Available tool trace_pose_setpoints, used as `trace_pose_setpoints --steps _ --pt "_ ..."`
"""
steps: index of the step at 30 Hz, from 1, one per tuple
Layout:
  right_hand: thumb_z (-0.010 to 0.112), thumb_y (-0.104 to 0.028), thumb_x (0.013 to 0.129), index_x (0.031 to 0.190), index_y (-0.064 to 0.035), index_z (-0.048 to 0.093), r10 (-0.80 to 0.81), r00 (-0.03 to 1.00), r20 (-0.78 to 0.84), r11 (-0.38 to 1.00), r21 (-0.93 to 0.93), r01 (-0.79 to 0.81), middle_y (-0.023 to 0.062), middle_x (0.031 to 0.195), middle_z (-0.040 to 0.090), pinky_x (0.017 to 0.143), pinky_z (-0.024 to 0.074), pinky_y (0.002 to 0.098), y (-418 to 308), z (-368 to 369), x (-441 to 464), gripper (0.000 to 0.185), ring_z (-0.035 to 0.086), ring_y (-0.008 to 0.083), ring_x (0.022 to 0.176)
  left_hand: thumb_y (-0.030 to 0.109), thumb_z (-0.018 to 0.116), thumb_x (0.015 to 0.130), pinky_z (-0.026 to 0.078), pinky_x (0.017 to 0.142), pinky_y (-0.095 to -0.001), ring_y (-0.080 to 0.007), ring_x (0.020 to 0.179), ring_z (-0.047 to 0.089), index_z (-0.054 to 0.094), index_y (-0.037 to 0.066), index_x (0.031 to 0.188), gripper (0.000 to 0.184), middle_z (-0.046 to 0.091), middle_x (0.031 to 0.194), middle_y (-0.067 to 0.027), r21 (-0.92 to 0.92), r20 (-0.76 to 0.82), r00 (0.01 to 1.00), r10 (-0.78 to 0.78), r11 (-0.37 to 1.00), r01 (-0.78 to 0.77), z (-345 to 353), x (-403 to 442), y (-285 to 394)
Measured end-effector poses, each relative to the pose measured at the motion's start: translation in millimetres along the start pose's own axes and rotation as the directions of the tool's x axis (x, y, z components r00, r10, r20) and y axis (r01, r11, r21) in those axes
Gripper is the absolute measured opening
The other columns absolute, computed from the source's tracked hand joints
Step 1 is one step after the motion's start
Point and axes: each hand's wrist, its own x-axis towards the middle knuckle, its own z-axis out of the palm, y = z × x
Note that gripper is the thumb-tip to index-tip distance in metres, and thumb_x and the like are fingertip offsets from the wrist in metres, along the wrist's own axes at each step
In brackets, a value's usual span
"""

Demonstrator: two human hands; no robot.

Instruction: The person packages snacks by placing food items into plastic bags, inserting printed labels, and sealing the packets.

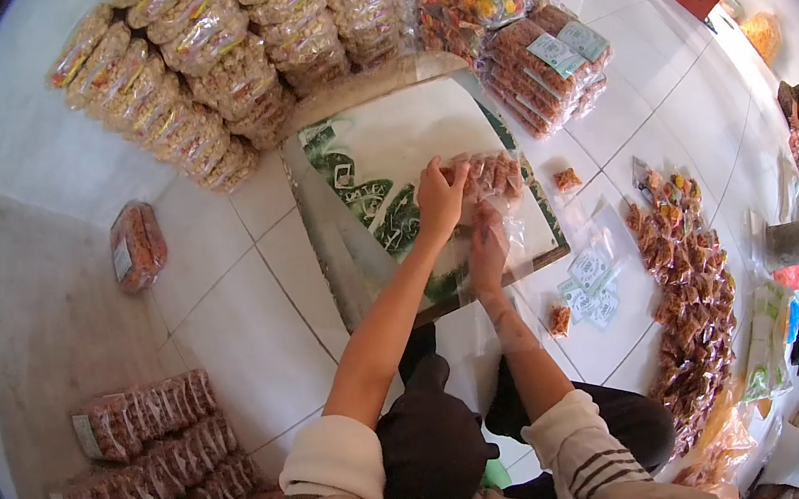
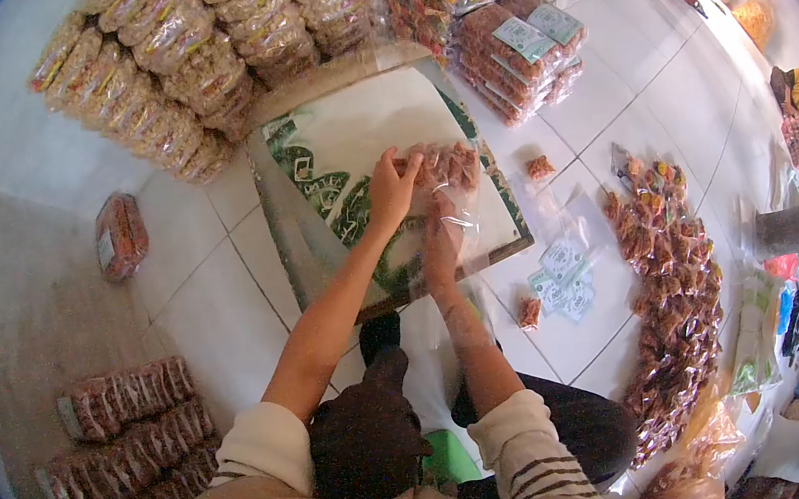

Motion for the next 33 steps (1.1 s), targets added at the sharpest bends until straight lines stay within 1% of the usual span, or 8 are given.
trace_pose_setpoints --steps 4,6,15,19,21,22,26,33 --pt "0.039 -0.006 0.087 0.108 -0.0030 0.052 0.067 0.992 0.107 0.958 -0.286 -0.034 0.0132 0.098 0.058 0.078 0.0418 0.0311 -5.9 -0.3 2.5 0.025 0.057 0.0234 0.087 0.044 0.060 0.072 0.046 0.068 -0.0329 -0.0258 0.073 0.060 0.059 -0.002 0.091 0.050 0.061 0.077 -0.0141 -0.003 0.192 0.980 -0.051 0.999 0.053 6.9 6.9 -0.8" --pt "0.041 -0.003 0.084 0.123 -0.0035 0.039 0.295 0.940 0.173 0.941 0.117 -0.317 0.0200 0.111 0.049 0.085 0.0371 0.0348 -13.7 -2.1 4.8 0.039 0.049 0.0302 0.101 0.044 0.062 0.070 0.047 0.067 -0.0328 -0.0254 0.069 0.061 0.061 -0.001 0.086 0.048 0.062 0.071 -0.0124 -0.028 0.177 0.984 -0.021 0.999 0.026 6.8 6.1 -5.3" --pt "0.035 -0.004 0.087 0.127 -0.0092 0.034 0.196 0.955 0.222 0.966 0.125 -0.227 0.0152 0.100 0.056 0.074 0.0428 0.0285 23.8 -4.4 7.3 0.040 0.057 0.0195 0.085 0.032 0.058 0.074 0.044 0.070 -0.0394 -0.0328 0.079 0.057 0.057 -0.001 0.088 0.037 0.060 0.080 -0.0166 -0.069 0.453 0.881 -0.135 0.980 0.185 9.5 11.7 -12.1" --pt "0.036 -0.005 0.086 0.120 -0.0026 0.040 0.078 0.960 0.270 0.996 0.030 -0.089 0.0172 0.114 0.047 0.083 0.0380 0.0364 8.9 -24.4 -1.6 0.035 0.045 0.0314 0.103 0.017 0.050 0.079 0.037 0.083 -0.0409 -0.0335 0.095 0.047 0.045 -0.001 0.107 0.034 0.051 0.097 -0.0198 0.094 0.019 0.999 -0.032 0.995 0.030 17.9 -4.2 20.5" --pt "0.037 0.001 0.084 0.114 0.0002 0.044 -0.190 0.980 0.051 0.941 -0.275 0.197 0.0165 0.114 0.047 0.083 0.0390 0.0317 4.2 -30.8 -13.5 0.031 0.045 0.0271 0.104 0.010 0.048 0.078 0.032 0.088 -0.0430 -0.0324 0.102 0.042 0.045 0.002 0.108 0.031 0.047 0.105 -0.0176 0.047 -0.108 0.899 0.425 0.905 -0.422 7.8 -1.1 38.8" --pt "0.037 0.004 0.082 0.115 0.0022 0.043 0.021 1.000 -0.002 0.992 -0.127 -0.021 0.0175 0.122 0.040 0.088 0.0356 0.0346 1.3 -27.6 -17.1 0.034 0.037 0.0310 0.113 0.010 0.046 0.081 0.029 0.092 -0.0458 -0.0290 0.110 0.039 0.045 0.006 0.112 0.032 0.044 0.115 -0.0123 -0.081 0.103 0.859 0.502 0.865 -0.496 7.0 5.3 40.9" --pt "0.038 0.005 0.079 0.124 0.0025 0.034 -0.012 1.000 -0.004 1.000 -0.019 0.012 0.0173 0.132 0.028 0.089 0.0354 0.0339 -9.9 -27.0 -11.0 0.045 0.034 0.0293 0.115 0.023 0.048 0.083 0.021 0.097 -0.0530 -0.0198 0.120 0.031 0.042 0.015 0.120 0.038 0.039 0.126 0.0000 0.152 0.402 0.646 0.649 0.648 -0.746 22.2 4.9 42.9" --pt "0.034 -0.007 0.083 0.134 -0.0061 0.015 0.083 0.986 0.144 0.996 0.012 -0.085 0.0166 0.138 0.011 0.093 0.0341 0.0317 5.9 -23.0 25.8 0.055 0.028 0.0278 0.121 0.030 0.046 0.084 0.019 0.097 -0.0526 -0.0191 0.120 0.030 0.038 0.023 0.125 0.043 0.034 0.131 0.0027 0.208 0.462 0.549 0.697 0.516 -0.831 27.4 1.4 23.7"
